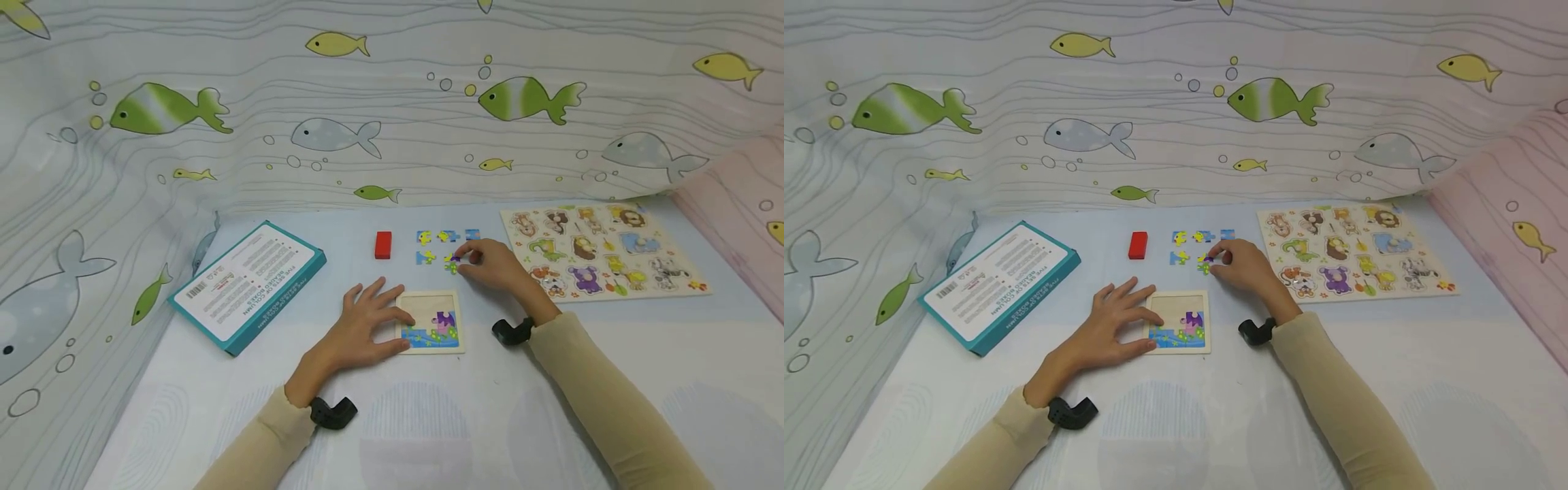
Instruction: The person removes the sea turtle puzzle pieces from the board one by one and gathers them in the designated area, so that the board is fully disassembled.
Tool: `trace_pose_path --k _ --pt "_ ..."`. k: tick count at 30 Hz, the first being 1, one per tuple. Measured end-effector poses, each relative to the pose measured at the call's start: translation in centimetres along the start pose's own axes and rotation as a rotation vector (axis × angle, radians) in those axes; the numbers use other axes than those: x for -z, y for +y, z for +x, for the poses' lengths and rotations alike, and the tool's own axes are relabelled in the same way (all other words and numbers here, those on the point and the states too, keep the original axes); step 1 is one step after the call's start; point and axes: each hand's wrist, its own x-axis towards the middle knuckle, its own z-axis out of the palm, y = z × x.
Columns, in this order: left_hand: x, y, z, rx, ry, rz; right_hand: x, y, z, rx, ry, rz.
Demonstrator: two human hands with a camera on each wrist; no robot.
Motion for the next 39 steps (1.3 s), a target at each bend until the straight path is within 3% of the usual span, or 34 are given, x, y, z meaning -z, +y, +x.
trace_pose_path --k 39 --pt "-0.2 0.0 0.0 -0.010 0.002 0.004 -0.2 0.2 1.0 -0.016 0.029 0.046"
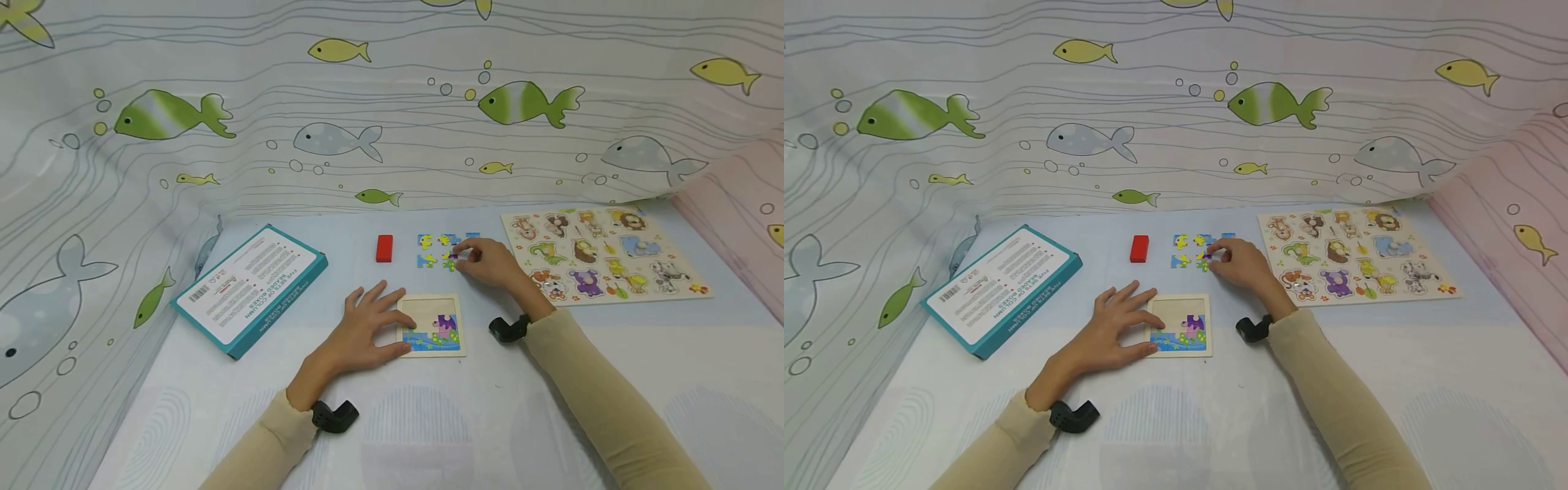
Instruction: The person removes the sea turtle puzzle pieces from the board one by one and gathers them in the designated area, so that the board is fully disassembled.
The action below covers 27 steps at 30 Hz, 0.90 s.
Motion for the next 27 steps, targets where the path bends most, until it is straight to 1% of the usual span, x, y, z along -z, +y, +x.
trace_pose_path --k 4,8,16,22,27 --pt "0.1 0.1 0.0 0.001 0.001 0.006 0.0 0.2 -0.3 0.008 0.010 0.047" --pt "0.1 0.1 0.0 0.006 0.000 0.010 0.1 0.1 -0.9 0.016 0.002 0.088" --pt "0.1 0.2 -0.1 0.010 0.002 0.005 0.4 0.2 -2.4 0.054 -0.052 0.128" --pt "0.1 0.2 -0.1 0.008 0.002 0.005 0.4 0.2 -3.4 0.098 -0.095 0.147" --pt "0.3 0.3 0.0 0.007 -0.002 0.001 0.2 0.1 -3.7 0.169 -0.115 0.145"
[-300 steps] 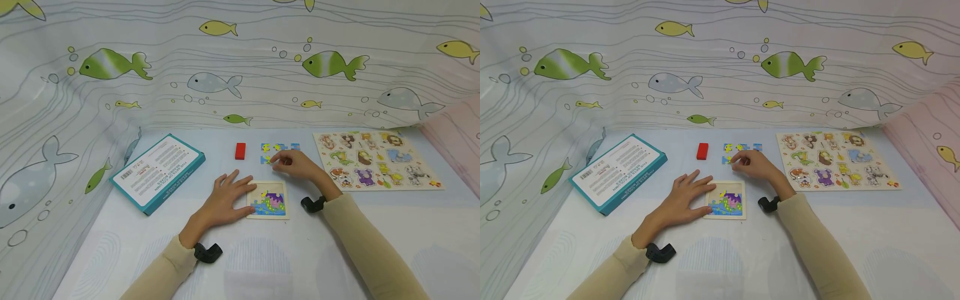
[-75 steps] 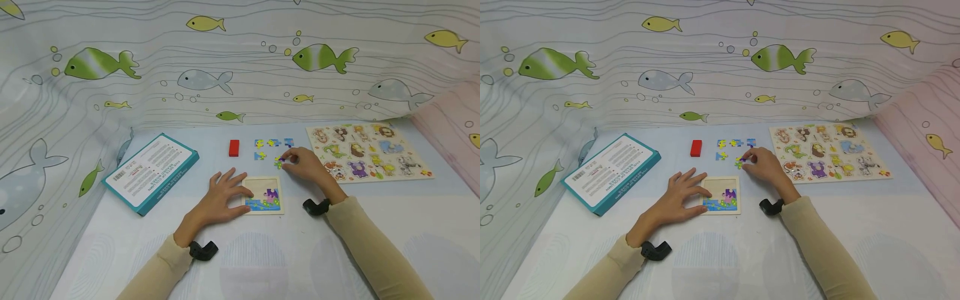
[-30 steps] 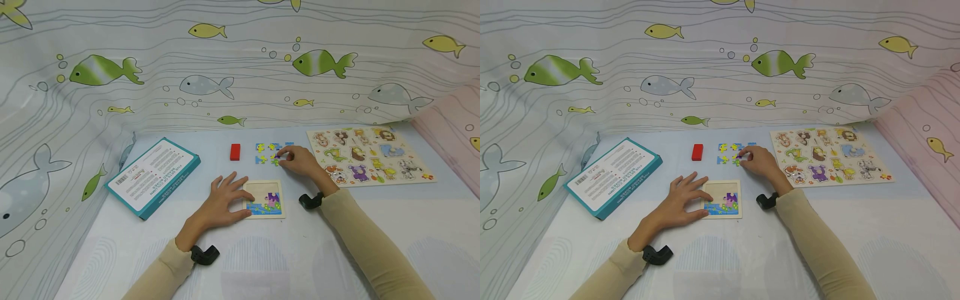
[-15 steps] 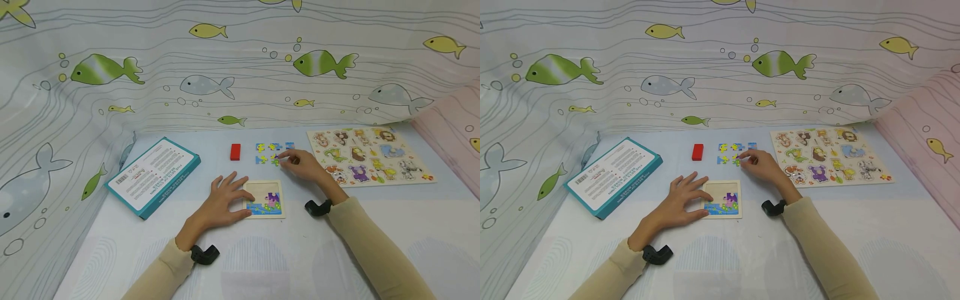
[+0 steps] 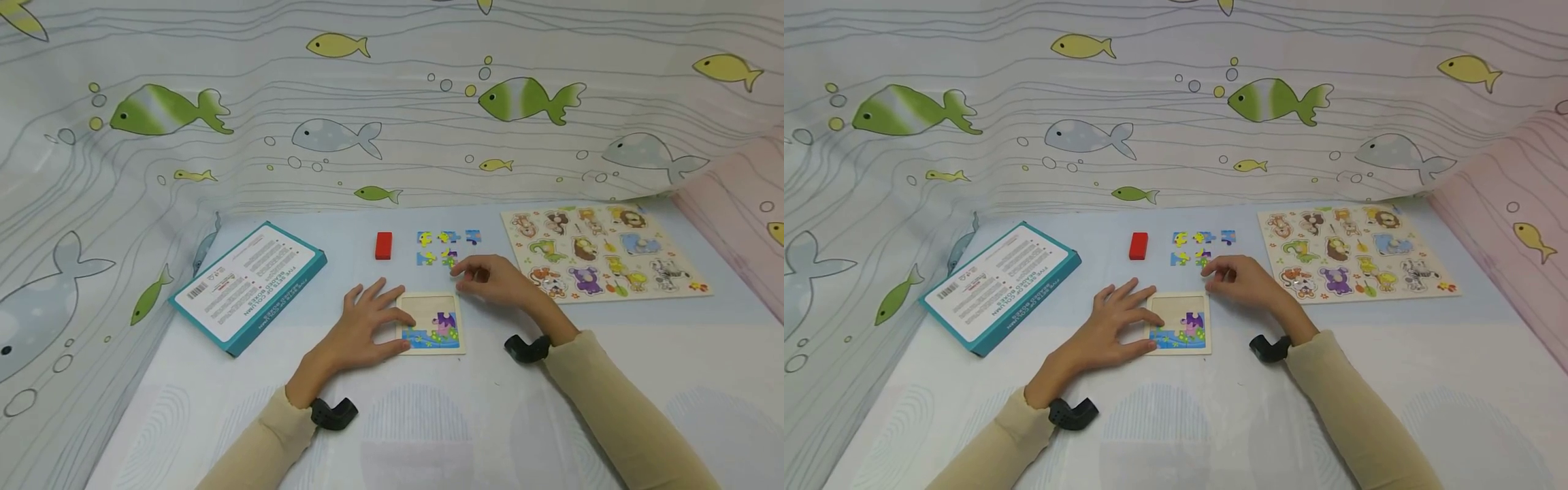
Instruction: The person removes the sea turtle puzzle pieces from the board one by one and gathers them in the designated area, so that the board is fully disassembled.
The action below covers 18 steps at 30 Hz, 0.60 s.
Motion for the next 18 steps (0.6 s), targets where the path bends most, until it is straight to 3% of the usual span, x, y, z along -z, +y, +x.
trace_pose_path --k 10,18 --pt "-0.1 -0.2 0.0 0.006 -0.009 0.008 -0.7 -1.2 -0.5 0.128 -0.102 -0.017" --pt "-0.1 -0.2 0.0 -0.008 0.002 -0.007 -1.1 -2.2 -0.9 0.151 -0.197 -0.072"
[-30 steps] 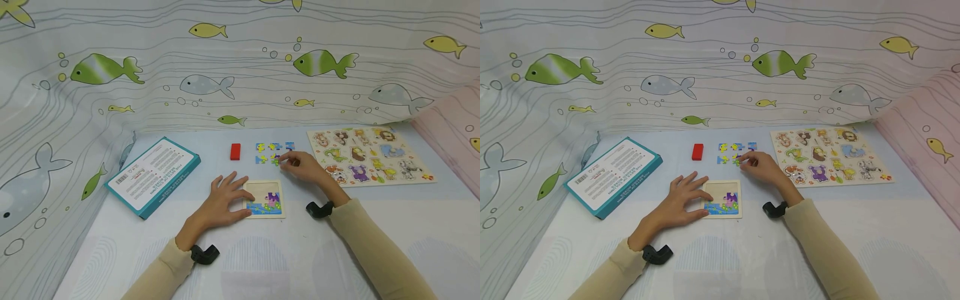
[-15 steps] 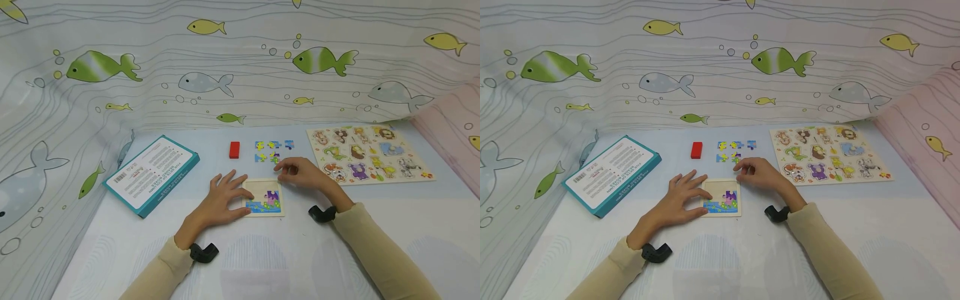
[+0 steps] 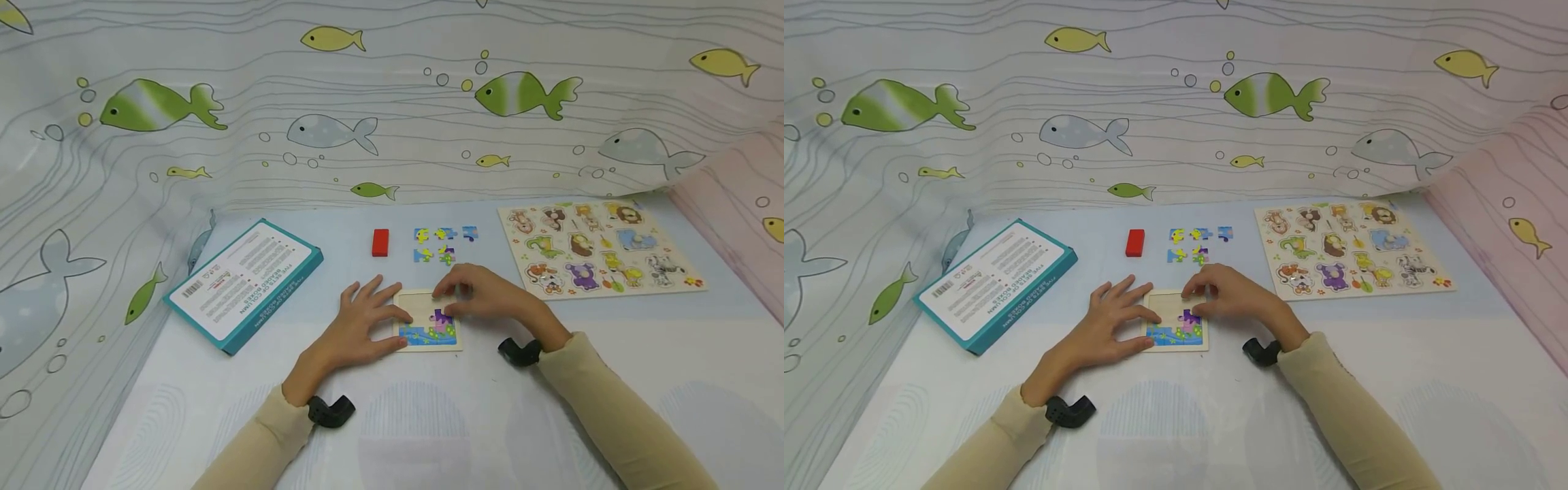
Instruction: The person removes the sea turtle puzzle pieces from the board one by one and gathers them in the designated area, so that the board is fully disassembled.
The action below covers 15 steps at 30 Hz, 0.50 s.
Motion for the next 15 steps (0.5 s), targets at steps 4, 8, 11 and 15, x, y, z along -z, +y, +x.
trace_pose_path --k 4,8,11,15 --pt "-0.02 -0.02 0.04 -0.007 0.001 0.001 -0.17 -0.38 0.01 0.018 -0.056 -0.034" --pt "0.03 -0.01 0.04 -0.009 -0.002 0.000 -0.26 -0.56 -0.01 0.024 -0.095 -0.055" --pt "0.04 -0.02 0.05 -0.003 -0.006 0.002 -0.25 -0.71 -0.05 0.024 -0.112 -0.068" --pt "0.03 0.02 0.08 0.004 -0.010 0.002 -0.12 -0.90 -0.19 0.028 -0.123 -0.086"
